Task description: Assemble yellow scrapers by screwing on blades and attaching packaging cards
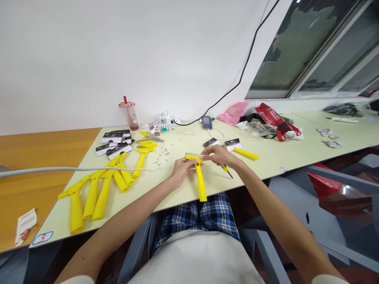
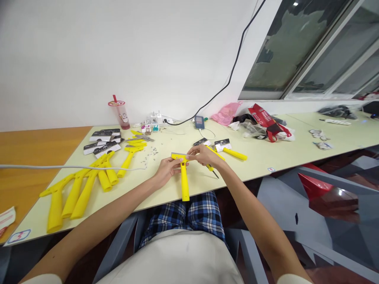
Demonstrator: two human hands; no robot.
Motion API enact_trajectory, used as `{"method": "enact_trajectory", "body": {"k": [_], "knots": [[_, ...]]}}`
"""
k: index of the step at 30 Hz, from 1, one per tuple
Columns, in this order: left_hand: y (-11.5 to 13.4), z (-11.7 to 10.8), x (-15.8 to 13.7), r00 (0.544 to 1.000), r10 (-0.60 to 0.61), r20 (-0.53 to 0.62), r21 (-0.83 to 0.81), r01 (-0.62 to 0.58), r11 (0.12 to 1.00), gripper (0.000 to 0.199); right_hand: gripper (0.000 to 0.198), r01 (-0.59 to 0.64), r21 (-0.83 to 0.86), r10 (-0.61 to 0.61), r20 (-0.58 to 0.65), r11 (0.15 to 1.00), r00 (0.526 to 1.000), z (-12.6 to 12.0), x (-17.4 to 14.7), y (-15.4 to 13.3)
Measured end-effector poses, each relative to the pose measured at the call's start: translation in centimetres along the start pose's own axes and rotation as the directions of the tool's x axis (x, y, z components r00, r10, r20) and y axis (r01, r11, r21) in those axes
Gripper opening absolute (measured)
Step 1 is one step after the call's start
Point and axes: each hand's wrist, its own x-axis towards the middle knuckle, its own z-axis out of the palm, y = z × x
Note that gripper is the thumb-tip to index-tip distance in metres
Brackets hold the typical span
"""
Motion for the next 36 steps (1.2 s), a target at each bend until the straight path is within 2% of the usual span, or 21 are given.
{"method": "enact_trajectory", "body": {"k": [6,10,12,14,15,17,20,23,25,32,36], "knots": [[0.7,-0.2,0.0,0.999,0.037,-0.005,0.033,-0.036,0.999,0.034,0.051,-0.045,0.059,0.042,0.054,0.997,0.998,0.5,-0.8,-0.8],[1.2,-0.2,0.1,0.997,0.07,-0.011,0.104,-0.068,0.992,0.036,0.052,-0.004,0.166,-0.003,0.044,0.986,0.999,1.6,-1.5,-0.9],[1.4,-0.1,-0.1,0.991,0.124,-0.055,0.144,-0.115,0.983,0.051,0.051,0.02,0.232,-0.023,0.011,0.973,1.0,2.2,-1.6,-0.6],[1.3,0.1,-0.6,0.969,0.23,-0.093,0.225,-0.205,0.953,0.073,0.051,0.029,0.296,-0.022,-0.027,0.955,0.999,2.7,-1.7,-0.3],[1.2,0.2,-0.8,0.951,0.296,-0.083,0.291,-0.261,0.92,0.082,0.051,0.034,0.325,-0.019,-0.048,0.945,0.999,2.8,-1.7,-0.1],[0.7,0.1,-1.3,0.904,0.427,0.02,0.462,-0.387,0.798,0.089,0.051,0.047,0.367,-0.014,-0.09,0.929,0.996,2.9,-1.9,0.1],[-0.2,-0.3,-1.6,0.776,0.573,0.263,0.657,-0.579,0.483,0.077,0.05,0.068,0.391,-0.011,-0.146,0.918,0.989,2.7,-2.5,0.1],[-1.0,-0.9,-1.2,0.619,0.636,0.461,0.697,-0.696,0.172,0.059,0.05,0.085,0.391,-0.016,-0.177,0.916,0.984,2.5,-3.4,-0.2],[-1.4,-1.1,-0.8,0.569,0.622,0.538,0.698,-0.715,0.05,0.057,0.051,0.092,0.404,-0.015,-0.189,0.91,0.982,2.6,-3.9,-0.3],[-2.0,-1.5,-0.5,0.571,0.508,0.644,0.712,-0.69,-0.126,0.07,0.053,0.114,0.412,-0.032,-0.202,0.904,0.979,3.2,-3.8,0.3],[-1.9,-1.8,-0.6,0.598,0.463,0.655,0.719,-0.681,-0.138,0.066,0.055,0.126,0.411,-0.044,-0.203,0.903,0.978,3.3,-4.0,-0.4]]}}
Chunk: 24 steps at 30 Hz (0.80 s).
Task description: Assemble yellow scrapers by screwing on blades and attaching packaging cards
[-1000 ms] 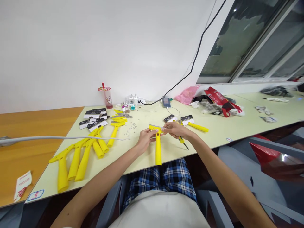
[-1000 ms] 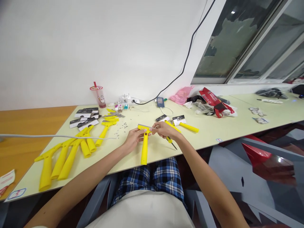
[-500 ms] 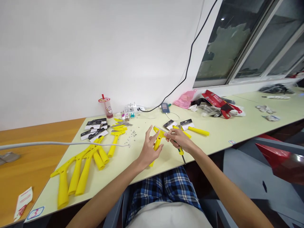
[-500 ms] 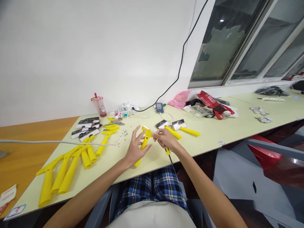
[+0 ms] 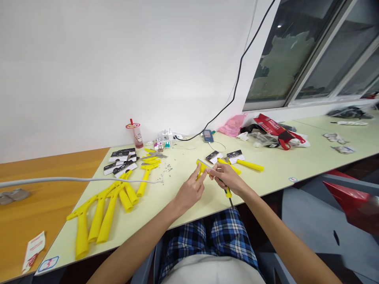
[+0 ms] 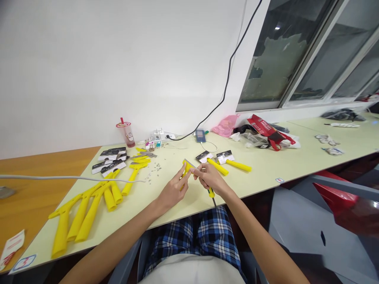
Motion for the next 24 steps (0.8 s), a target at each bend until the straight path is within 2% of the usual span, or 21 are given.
{"method": "enact_trajectory", "body": {"k": [4,7,8,9,11,13,14,17,20,22,24], "knots": [[0.7,-0.3,0.2,0.998,-0.053,0.015,-0.132,0.055,0.99,0.064,0.055,0.003,0.014,-0.003,0.003,1.0,1.0,0.4,-0.3,-0.7],[1.6,-0.7,0.8,0.984,-0.179,0.012,-0.387,0.17,0.906,0.059,0.053,0.015,-0.001,-0.015,-0.012,1.0,1.0,0.7,-0.3,-1.2],[1.9,-0.9,1.1,0.97,-0.242,0.036,-0.507,0.227,0.832,0.056,0.053,0.022,-0.001,-0.022,-0.018,1.0,1.0,0.8,-0.2,-1.4],[2.1,-1.1,1.4,0.949,-0.305,0.075,-0.632,0.282,0.722,0.053,0.053,0.034,0.003,-0.034,-0.028,0.999,0.999,0.8,-0.2,-1.8],[2.1,-1.8,2.0,0.894,-0.417,0.166,-0.831,0.354,0.429,0.05,0.055,0.07,0.034,-0.068,-0.065,0.997,0.996,0.6,0.0,-2.8],[1.5,-2.9,2.6,0.828,-0.51,0.234,-0.919,0.359,0.161,0.055,0.056,0.124,0.12,-0.107,-0.134,0.985,0.985,-0.1,0.3,-4.0],[1.1,-3.5,2.9,0.793,-0.552,0.258,-0.934,0.35,0.066,0.059,0.053,0.156,0.187,-0.123,-0.177,0.97,0.977,-0.7,0.5,-4.5],[-0.4,-5.4,3.4,0.717,-0.625,0.307,-0.947,0.293,-0.129,0.065,0.038,0.266,0.445,-0.162,-0.258,0.855,0.953,-2.9,1.8,-5.5],[-1.6,-7.1,3.7,0.701,-0.615,0.361,-0.931,0.241,-0.273,0.067,0.025,0.296,0.625,-0.161,-0.265,0.722,0.951,-5.0,4.5,-4.8],[-2.0,-8.0,3.9,0.7,-0.596,0.394,-0.913,0.222,-0.343,0.065,0.021,0.266,0.664,-0.098,-0.28,0.699,0.955,-5.4,7.1,-3.6],[-2.3,-8.5,4.0,0.695,-0.587,0.416,-0.897,0.209,-0.389,0.064,0.02,0.217,0.66,-0.026,-0.287,0.719,0.958,-4.6,9.9,-2.0]]}}
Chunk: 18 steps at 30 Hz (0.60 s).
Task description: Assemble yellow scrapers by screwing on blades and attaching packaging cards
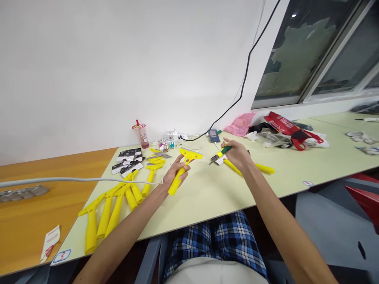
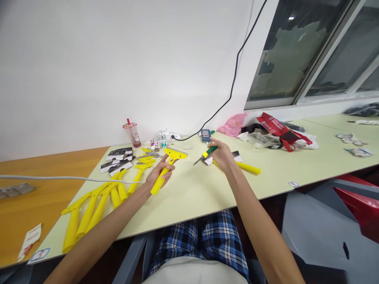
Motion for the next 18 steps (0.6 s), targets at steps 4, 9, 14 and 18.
{"method": "enact_trajectory", "body": {"k": [4,9,14,18], "knots": [[0.3,-0.5,0.1,1.0,-0.02,-0.016,-0.009,0.019,1.0,0.064,0.019,-0.063,-0.054,0.063,0.011,0.997,0.998,1.4,3.0,6.3],[-0.9,-1.8,0.4,0.998,-0.027,-0.054,0.074,0.031,0.997,0.06,0.044,-0.144,-0.144,0.152,0.048,0.979,0.987,2.3,3.2,12.7],[-3.6,-2.1,0.6,0.993,-0.04,-0.114,0.149,0.057,0.987,0.063,0.066,-0.118,-0.214,0.126,0.025,0.97,0.992,1.4,2.3,15.1],[-5.4,-1.6,-0.2,0.984,-0.18,0.007,0.23,0.174,0.958,0.064,0.067,-0.11,-0.262,0.132,0.068,0.959,0.989,0.8,2.0,15.2]]}}
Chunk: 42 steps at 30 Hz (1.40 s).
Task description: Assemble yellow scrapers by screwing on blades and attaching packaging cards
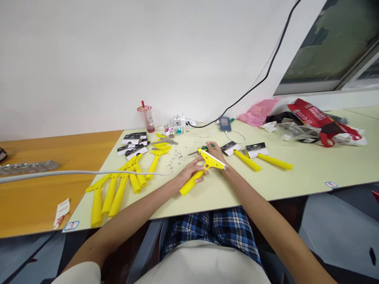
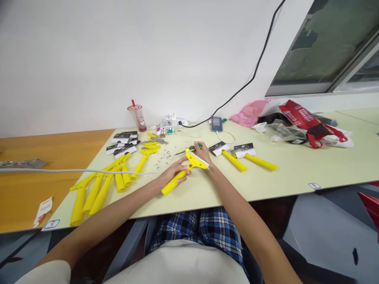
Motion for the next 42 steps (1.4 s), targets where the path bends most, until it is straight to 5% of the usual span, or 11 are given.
{"method": "enact_trajectory", "body": {"k": [4,9,20,29,35,42], "knots": [[-0.8,0.5,-0.7,0.989,-0.088,0.117,0.047,0.083,0.995,0.06,0.062,-0.061,-0.014,0.062,0.113,0.998,0.992,0.3,-0.6,-0.1],[-1.0,0.4,-0.8,0.984,-0.121,0.128,0.06,0.114,0.992,0.057,0.06,-0.062,0.007,0.059,0.223,0.998,0.973,1.0,-1.7,-0.5],[-1.2,0.0,-0.5,0.986,-0.107,0.13,0.062,0.1,0.993,0.058,0.065,0.054,-0.028,-0.042,0.314,0.998,0.948,1.7,-3.3,-1.3],[-1.5,-0.4,0.0,0.993,-0.067,0.092,0.054,0.062,0.997,0.059,0.064,0.029,-0.041,-0.014,0.331,0.999,0.943,1.8,-3.3,-1.4],[-0.7,-0.2,-0.4,0.992,-0.08,0.097,0.062,0.074,0.995,0.058,0.065,0.052,-0.046,-0.038,0.266,0.998,0.963,1.8,-2.7,-1.1],[-0.1,-0.6,0.0,1.0,-0.002,-0.001,-0.03,0.002,1.0,0.056,0.07,0.156,-0.028,-0.156,0.02,0.987,0.988,0.7,-0.5,-0.8]]}}
